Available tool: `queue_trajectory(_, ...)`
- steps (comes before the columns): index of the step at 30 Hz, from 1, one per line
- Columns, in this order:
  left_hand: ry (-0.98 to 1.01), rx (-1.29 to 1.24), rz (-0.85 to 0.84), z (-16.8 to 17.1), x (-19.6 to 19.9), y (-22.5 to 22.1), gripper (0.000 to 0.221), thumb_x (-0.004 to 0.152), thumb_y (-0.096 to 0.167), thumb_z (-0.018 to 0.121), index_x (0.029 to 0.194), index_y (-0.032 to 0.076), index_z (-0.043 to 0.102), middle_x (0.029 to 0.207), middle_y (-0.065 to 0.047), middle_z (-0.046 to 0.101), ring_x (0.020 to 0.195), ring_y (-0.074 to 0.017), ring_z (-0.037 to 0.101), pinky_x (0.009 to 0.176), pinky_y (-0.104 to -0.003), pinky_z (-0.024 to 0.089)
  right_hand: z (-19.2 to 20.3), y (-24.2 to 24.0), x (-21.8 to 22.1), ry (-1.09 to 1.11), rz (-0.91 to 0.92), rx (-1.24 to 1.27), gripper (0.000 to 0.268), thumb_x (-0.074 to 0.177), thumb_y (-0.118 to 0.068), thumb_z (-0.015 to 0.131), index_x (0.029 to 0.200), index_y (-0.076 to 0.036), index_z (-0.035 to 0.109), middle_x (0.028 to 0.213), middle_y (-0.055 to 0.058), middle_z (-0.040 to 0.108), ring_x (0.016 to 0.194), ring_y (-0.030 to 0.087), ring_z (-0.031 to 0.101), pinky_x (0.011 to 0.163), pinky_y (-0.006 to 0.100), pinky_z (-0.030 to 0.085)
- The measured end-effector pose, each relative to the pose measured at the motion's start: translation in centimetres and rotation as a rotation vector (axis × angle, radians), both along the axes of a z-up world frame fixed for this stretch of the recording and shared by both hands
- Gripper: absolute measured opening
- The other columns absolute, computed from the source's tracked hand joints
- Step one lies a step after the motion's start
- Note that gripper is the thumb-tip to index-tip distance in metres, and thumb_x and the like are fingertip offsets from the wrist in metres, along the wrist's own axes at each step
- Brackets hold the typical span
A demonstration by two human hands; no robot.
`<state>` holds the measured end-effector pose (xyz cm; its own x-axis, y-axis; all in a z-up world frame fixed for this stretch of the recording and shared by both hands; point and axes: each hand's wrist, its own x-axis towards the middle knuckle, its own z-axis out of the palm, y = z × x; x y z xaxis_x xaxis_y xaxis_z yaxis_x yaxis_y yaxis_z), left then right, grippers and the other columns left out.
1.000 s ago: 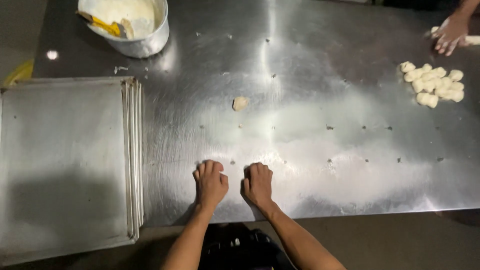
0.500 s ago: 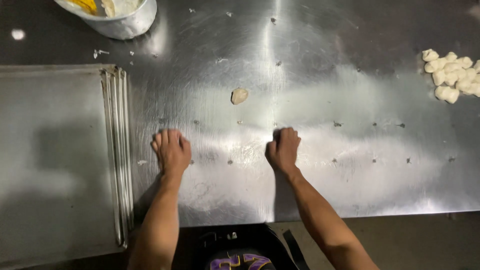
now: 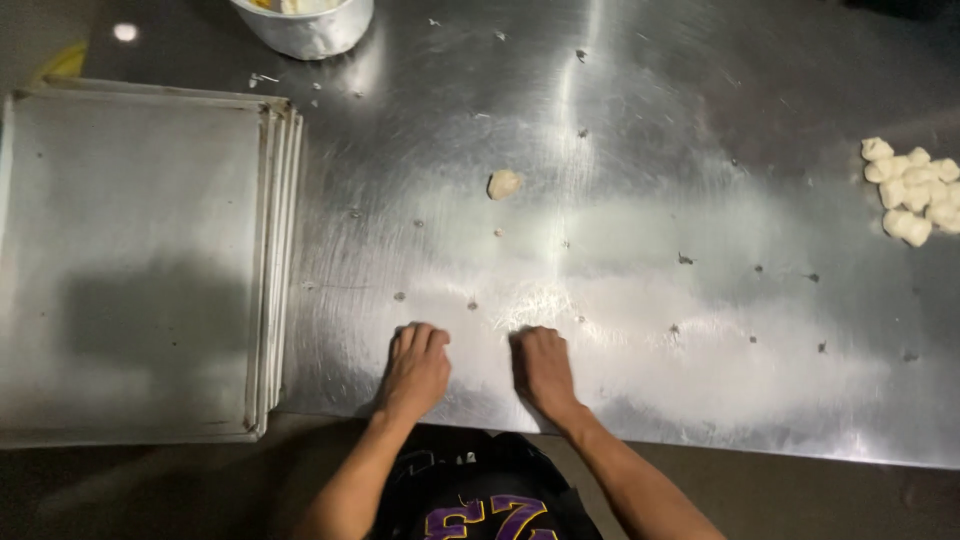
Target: Rolling pieces of dough into uniform balls and arranging them on a tray for baking.
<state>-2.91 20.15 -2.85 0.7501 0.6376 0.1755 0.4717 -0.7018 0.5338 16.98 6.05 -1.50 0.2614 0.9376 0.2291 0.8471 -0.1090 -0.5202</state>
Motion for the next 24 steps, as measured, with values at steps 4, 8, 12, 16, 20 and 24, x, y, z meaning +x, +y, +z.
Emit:
queue_trajectory(4, 0.063, 0.044, 0.006, -1.7, -3.8, 3.7, 0.022, 0.087, 0.010, 0.064, 0.108, 0.005, 0.061, 0.108, -0.013, 0.056, 0.103, -0.0336, 0.052, 0.093, -0.047, 0.041, -0.3, -1.9, 5.2, -0.094, 0.049, 0.049, 0.027, 0.086, 0.003, 0.062, 0.112, 0.000, 0.056, 0.102, 0.017, 0.054, 0.090, 0.030, 0.049, 0.080, 0.042, 0.039)
queue_trajectory(8, 0.032, 0.098, 0.105, -1.4, -1.1, 9.3, 0.022, 0.085, 0.013, 0.065, 0.106, 0.005, 0.061, 0.106, -0.013, 0.057, 0.101, -0.0332, 0.052, 0.090, -0.048, 0.040, -0.4, 2.2, 6.3, -0.131, -0.001, -0.019, 0.025, 0.080, -0.002, 0.062, 0.105, -0.004, 0.059, 0.097, 0.015, 0.055, 0.085, 0.031, 0.048, 0.078, 0.045, 0.037)
queue_trajectory(12, -0.116, 0.089, 0.284, -1.5, 4.8, 11.3, 0.017, 0.084, 0.012, 0.064, 0.099, 0.006, 0.059, 0.102, -0.012, 0.059, 0.101, -0.0341, 0.052, 0.088, -0.050, 0.039, -0.8, 6.1, 4.0, -0.035, -0.249, -0.026, 0.025, 0.075, -0.005, 0.060, 0.099, -0.005, 0.058, 0.093, 0.014, 0.052, 0.088, 0.032, 0.048, 0.083, 0.046, 0.036)
queue_trajectory(16, -0.196, 0.001, 0.278, -1.0, 8.1, 7.9, 0.022, 0.073, 0.012, 0.067, 0.093, 0.007, 0.059, 0.097, -0.012, 0.060, 0.099, -0.0358, 0.052, 0.085, -0.051, 0.039, -0.9, 7.2, 0.6, 0.105, -0.277, 0.066, 0.024, 0.074, -0.005, 0.059, 0.098, -0.005, 0.057, 0.093, 0.014, 0.053, 0.090, 0.032, 0.048, 0.083, 0.046, 0.036)
queue_trajectory(20, -0.167, -0.061, 0.214, 0.8, 5.4, 2.3, 0.023, 0.072, 0.007, 0.064, 0.094, 0.007, 0.060, 0.099, -0.012, 0.060, 0.100, -0.0358, 0.053, 0.087, -0.049, 0.041, -0.7, 3.6, -1.6, 0.143, -0.148, 0.061, 0.026, 0.072, -0.003, 0.061, 0.097, -0.003, 0.056, 0.093, 0.016, 0.052, 0.086, 0.033, 0.047, 0.079, 0.046, 0.037)
queue_trajectory(24, -0.106, 0.003, 0.084, -0.2, -0.6, -0.1, 0.025, 0.077, 0.007, 0.064, 0.101, 0.005, 0.061, 0.104, -0.014, 0.057, 0.105, -0.0356, 0.052, 0.090, -0.048, 0.043, -2.9, -3.3, -0.1, 0.046, -0.009, 0.039, 0.028, 0.074, -0.001, 0.065, 0.102, -0.003, 0.060, 0.094, 0.017, 0.056, 0.085, 0.034, 0.052, 0.080, 0.045, 0.043)
